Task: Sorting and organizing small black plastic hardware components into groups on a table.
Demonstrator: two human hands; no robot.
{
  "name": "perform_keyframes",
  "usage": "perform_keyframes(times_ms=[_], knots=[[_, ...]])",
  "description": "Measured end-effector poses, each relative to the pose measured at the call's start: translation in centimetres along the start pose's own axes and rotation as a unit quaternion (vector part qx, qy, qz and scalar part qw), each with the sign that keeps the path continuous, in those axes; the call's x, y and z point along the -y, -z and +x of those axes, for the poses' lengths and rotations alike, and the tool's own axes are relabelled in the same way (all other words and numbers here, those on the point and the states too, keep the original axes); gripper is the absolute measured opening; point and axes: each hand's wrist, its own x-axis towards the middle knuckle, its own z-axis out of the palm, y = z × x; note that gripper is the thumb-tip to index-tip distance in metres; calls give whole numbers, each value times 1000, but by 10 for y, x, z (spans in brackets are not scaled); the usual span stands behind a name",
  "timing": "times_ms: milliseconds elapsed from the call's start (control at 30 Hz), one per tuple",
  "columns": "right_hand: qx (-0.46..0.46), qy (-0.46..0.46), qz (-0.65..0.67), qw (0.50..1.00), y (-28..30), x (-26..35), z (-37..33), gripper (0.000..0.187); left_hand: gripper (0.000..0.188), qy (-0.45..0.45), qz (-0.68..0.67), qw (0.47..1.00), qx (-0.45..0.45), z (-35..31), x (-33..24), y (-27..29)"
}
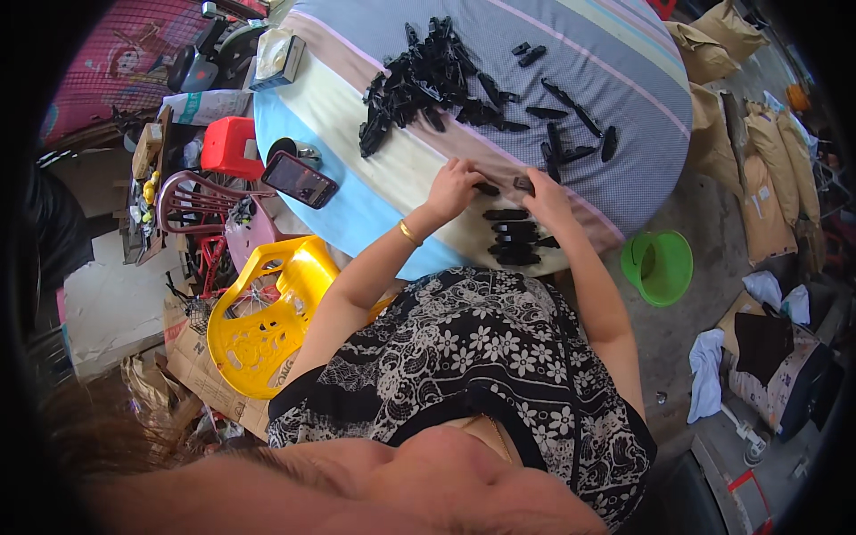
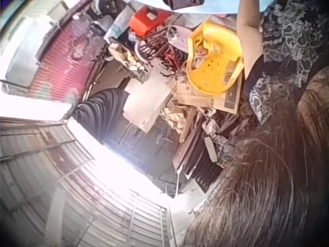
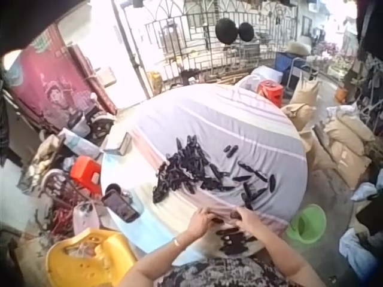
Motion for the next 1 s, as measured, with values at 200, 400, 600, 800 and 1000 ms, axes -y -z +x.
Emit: perform_keyframes(times_ms=[200,400,600,800,1000], knots=[[-33,85,-60,994,11,4,1,26,23,39,-83,994,-60,3,-29,-23],[-40,173,-13,984,4,16,2,23,20,60,-160,981,-88,-5,-18,-15],[3,209,-149,967,8,25,1,16,21,43,-149,983,-94,-7,-8,-21],[6,248,-215,945,3,23,5,4,18,46,-149,985,-70,-5,-5,-20],[1,241,-140,960,-14,29,11,5,19,9,-209,975,-74,-1,1,-21]])
